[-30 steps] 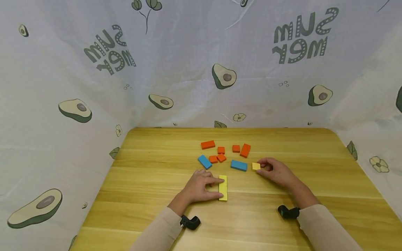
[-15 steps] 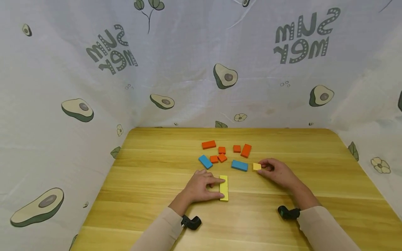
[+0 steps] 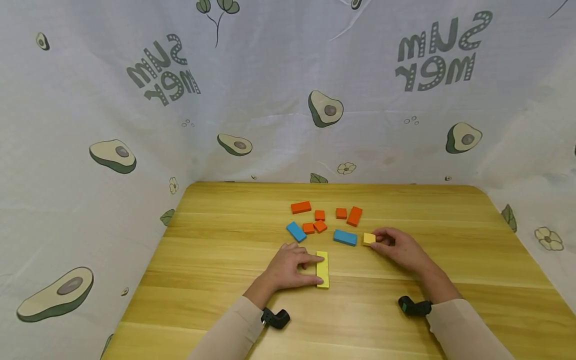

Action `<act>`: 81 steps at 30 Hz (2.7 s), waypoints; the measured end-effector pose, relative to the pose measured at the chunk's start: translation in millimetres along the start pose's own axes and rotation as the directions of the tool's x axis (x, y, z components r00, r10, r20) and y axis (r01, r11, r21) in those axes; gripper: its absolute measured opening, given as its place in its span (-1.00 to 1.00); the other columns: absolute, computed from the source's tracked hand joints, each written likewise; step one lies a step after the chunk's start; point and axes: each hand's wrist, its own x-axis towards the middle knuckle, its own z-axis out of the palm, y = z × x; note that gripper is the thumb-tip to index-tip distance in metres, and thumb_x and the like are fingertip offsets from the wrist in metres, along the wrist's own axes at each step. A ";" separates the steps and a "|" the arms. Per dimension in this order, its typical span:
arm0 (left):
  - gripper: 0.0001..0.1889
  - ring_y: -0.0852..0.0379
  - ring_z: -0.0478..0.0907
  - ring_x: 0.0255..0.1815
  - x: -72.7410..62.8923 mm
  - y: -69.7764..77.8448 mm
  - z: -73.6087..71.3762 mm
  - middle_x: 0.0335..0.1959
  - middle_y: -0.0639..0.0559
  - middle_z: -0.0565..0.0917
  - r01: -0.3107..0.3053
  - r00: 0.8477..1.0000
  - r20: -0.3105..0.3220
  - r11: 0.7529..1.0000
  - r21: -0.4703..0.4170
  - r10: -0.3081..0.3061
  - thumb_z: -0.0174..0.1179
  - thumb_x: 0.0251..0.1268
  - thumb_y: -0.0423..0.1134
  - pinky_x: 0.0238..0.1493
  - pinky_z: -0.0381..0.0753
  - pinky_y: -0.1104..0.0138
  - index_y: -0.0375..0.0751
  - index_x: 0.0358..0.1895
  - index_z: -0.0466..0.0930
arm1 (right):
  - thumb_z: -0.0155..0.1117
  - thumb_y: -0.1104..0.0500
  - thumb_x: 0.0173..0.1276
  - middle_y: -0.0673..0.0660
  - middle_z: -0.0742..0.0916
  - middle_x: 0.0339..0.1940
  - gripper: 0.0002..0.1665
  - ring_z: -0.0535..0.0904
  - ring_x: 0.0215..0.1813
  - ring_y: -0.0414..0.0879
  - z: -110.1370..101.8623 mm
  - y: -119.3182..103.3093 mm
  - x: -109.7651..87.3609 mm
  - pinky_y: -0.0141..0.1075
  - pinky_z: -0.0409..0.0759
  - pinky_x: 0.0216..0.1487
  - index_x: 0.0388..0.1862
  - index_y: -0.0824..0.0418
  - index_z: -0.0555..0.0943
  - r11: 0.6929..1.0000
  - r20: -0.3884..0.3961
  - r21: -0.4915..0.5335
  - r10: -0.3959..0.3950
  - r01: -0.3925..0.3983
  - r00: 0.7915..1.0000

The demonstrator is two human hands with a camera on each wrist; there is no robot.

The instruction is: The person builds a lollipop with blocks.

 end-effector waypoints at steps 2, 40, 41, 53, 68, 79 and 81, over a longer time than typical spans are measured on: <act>-0.46 0.38 0.30 -0.33 -0.4 -0.2 -0.2 -0.43 0.35 0.55 0.002 1.000 0.000 1.000 0.002 -0.002 0.41 0.12 0.30 -0.15 0.19 0.42 0.34 0.21 0.70 | 0.34 -0.02 0.46 0.17 0.70 -0.07 -0.47 0.53 -0.13 -0.09 1.4 -1.2 0.8 -0.38 0.53 -0.18 0.23 0.31 0.59 1.000 0.003 -0.006 -0.016 0.016 1.000; -0.45 0.40 0.32 -0.32 1.6 -1.1 -0.9 -0.42 0.37 0.57 0.002 1.000 0.005 1.000 0.027 -0.002 0.38 0.14 0.34 -0.16 0.23 0.43 0.35 0.22 0.69 | 0.35 0.07 0.45 -0.03 0.71 -0.37 -0.65 0.55 -0.38 -0.22 79.2 -69.4 25.2 -0.37 0.50 -0.32 0.12 0.19 0.66 0.984 0.115 -0.001 -0.177 0.178 0.978; -0.45 0.40 0.32 -0.32 1.5 -1.1 -0.8 -0.42 0.37 0.57 0.004 1.000 0.006 1.000 0.026 -0.004 0.38 0.13 0.34 -0.16 0.23 0.43 0.35 0.21 0.69 | 0.34 0.07 0.45 -0.03 0.71 -0.36 -0.66 0.56 -0.37 -0.22 79.8 -69.5 25.5 -0.36 0.51 -0.31 0.12 0.18 0.66 0.984 0.114 -0.008 -0.174 0.176 0.978; -0.46 0.40 0.31 -0.33 2.1 -2.1 -0.2 -0.44 0.37 0.55 -0.001 1.000 -0.003 1.000 0.018 0.001 0.37 0.14 0.34 -0.15 0.24 0.42 0.35 0.20 0.70 | 0.29 0.05 0.49 -0.07 0.73 -0.32 -0.71 0.58 -0.29 -0.23 83.8 -69.3 27.4 -0.24 0.53 -0.16 0.12 0.08 0.68 0.985 0.097 -0.070 -0.149 0.157 0.984; -0.45 0.39 0.29 -0.33 1.8 -0.4 1.4 -0.44 0.36 0.54 0.014 1.000 0.008 0.999 0.038 -0.014 0.40 0.10 0.35 -0.12 0.26 0.41 0.37 0.20 0.70 | 0.30 0.07 0.49 -0.06 0.69 -0.34 -0.71 0.54 -0.33 -0.22 81.6 -69.1 26.2 -0.34 0.50 -0.24 0.11 0.11 0.68 0.986 0.115 -0.044 -0.156 0.162 0.981; -0.44 0.39 0.30 -0.32 1.8 0.0 1.1 -0.45 0.36 0.54 0.009 1.000 0.003 0.999 0.036 -0.009 0.40 0.10 0.35 -0.12 0.27 0.41 0.36 0.20 0.70 | 0.29 0.05 0.50 -0.04 0.68 -0.37 -0.70 0.50 -0.38 -0.25 81.3 -67.2 27.1 -0.36 0.47 -0.32 0.10 0.14 0.68 0.984 0.119 -0.026 -0.172 0.176 0.978; -0.44 0.39 0.31 -0.32 1.7 -0.1 0.9 -0.45 0.37 0.53 0.012 1.000 0.000 1.000 0.023 -0.012 0.40 0.10 0.35 -0.12 0.27 0.42 0.36 0.20 0.70 | 0.29 0.04 0.50 -0.04 0.67 -0.38 -0.70 0.49 -0.40 -0.25 81.2 -67.7 26.8 -0.37 0.46 -0.33 0.11 0.13 0.68 0.986 0.121 -0.019 -0.161 0.165 0.979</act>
